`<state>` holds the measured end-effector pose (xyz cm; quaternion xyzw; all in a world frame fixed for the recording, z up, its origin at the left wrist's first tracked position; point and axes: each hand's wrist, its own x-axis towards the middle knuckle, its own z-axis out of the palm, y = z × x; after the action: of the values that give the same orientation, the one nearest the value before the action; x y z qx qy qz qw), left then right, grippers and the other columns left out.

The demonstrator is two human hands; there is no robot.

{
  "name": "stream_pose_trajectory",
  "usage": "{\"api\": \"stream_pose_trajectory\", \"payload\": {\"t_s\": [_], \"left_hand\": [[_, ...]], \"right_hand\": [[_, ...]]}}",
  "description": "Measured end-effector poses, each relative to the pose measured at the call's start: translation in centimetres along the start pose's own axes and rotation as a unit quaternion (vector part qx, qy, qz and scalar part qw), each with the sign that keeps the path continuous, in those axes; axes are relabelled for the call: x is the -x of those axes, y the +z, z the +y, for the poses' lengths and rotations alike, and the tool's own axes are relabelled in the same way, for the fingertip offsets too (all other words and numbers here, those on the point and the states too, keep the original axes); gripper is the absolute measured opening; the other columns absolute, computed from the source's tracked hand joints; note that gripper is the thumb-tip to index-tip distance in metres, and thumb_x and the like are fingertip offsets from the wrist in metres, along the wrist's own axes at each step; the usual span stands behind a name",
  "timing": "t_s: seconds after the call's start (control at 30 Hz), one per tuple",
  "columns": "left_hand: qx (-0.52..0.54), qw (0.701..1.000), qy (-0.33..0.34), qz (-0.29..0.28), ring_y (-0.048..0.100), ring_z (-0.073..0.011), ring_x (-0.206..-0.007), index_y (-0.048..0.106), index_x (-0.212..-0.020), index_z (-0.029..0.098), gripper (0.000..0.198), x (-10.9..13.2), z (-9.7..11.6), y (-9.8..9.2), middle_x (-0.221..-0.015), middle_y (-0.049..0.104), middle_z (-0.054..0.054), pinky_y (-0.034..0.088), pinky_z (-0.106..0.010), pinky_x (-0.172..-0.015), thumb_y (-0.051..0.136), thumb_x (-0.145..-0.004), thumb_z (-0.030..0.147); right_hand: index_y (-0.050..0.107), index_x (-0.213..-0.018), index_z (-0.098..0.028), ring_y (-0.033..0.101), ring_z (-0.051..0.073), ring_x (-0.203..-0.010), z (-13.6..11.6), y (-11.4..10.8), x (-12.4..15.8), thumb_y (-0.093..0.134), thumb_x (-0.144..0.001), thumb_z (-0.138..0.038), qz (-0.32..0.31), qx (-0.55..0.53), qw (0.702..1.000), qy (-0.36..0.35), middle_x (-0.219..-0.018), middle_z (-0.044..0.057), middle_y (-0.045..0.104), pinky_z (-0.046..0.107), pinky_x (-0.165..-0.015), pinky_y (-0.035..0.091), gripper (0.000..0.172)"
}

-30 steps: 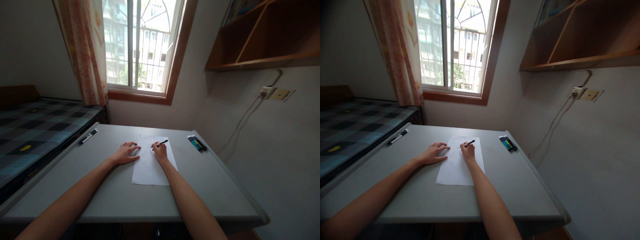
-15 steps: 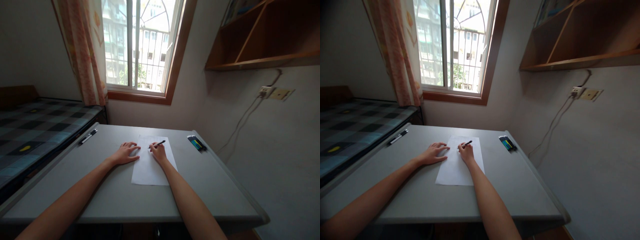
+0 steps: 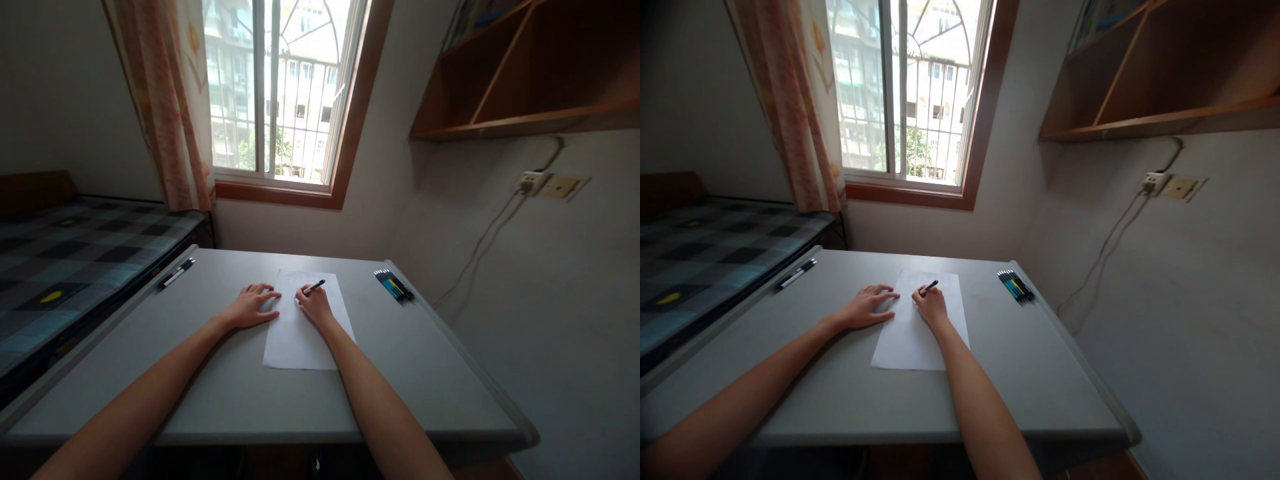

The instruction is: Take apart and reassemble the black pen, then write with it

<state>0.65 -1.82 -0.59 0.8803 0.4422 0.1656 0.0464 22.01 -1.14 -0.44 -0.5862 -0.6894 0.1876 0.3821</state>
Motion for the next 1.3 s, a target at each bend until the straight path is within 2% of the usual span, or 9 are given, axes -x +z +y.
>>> {"api": "stream_pose_trajectory", "payload": {"t_s": [0.2, 0.47, 1.17, 1.3], "left_hand": [[0.0, 1.0, 0.002, 0.002, 0.043, -0.0245, -0.113, 0.051, -0.121, 0.034, 0.053, 0.0, 0.1, -0.1, -0.124, 0.046, -0.004, 0.021, -0.042, -0.103, 0.044, -0.076, 0.062], [0.0, 1.0, 0.002, 0.0, 0.042, -0.0249, -0.113, 0.05, -0.121, 0.034, 0.053, 0.0, 0.2, -0.3, -0.125, 0.046, -0.004, 0.023, -0.042, -0.102, 0.044, -0.076, 0.061], [0.002, 1.0, 0.0, -0.004, 0.042, -0.0252, -0.114, 0.049, -0.122, 0.034, 0.054, 0.0, 0.1, -0.2, -0.126, 0.045, -0.004, 0.023, -0.043, -0.102, 0.044, -0.076, 0.061], [0.003, 1.0, 0.0, 0.0, 0.042, -0.0251, -0.113, 0.05, -0.122, 0.034, 0.053, 0.0, 0.0, -0.1, -0.125, 0.046, -0.004, 0.023, -0.043, -0.102, 0.045, -0.076, 0.061]], "right_hand": [[0.061, -0.06, -0.016, 0.06, 0.014, -0.058, 0.1, -0.8, -0.3, 0.047, -0.073, -0.022, 0.014, 0.044, 0.999, -0.004, -0.054, 0.004, 0.064, 0.019, -0.058, 0.037, 0.02], [0.058, -0.053, -0.017, 0.061, 0.015, -0.058, 0.1, -1.7, -0.4, 0.046, -0.071, -0.021, 0.02, 0.045, 0.999, 0.021, -0.052, 0.005, 0.063, 0.019, -0.057, 0.036, 0.022], [0.061, -0.058, -0.017, 0.062, 0.017, -0.061, 0.3, -1.6, -0.5, 0.046, -0.072, -0.022, 0.024, 0.065, 0.997, 0.018, -0.052, 0.005, 0.064, 0.021, -0.06, 0.037, 0.021], [0.063, -0.061, -0.017, 0.063, 0.016, -0.062, 0.3, -1.4, -0.5, 0.046, -0.072, -0.023, 0.028, 0.03, 0.999, 0.021, -0.053, 0.004, 0.064, 0.02, -0.062, 0.039, 0.021]]}}
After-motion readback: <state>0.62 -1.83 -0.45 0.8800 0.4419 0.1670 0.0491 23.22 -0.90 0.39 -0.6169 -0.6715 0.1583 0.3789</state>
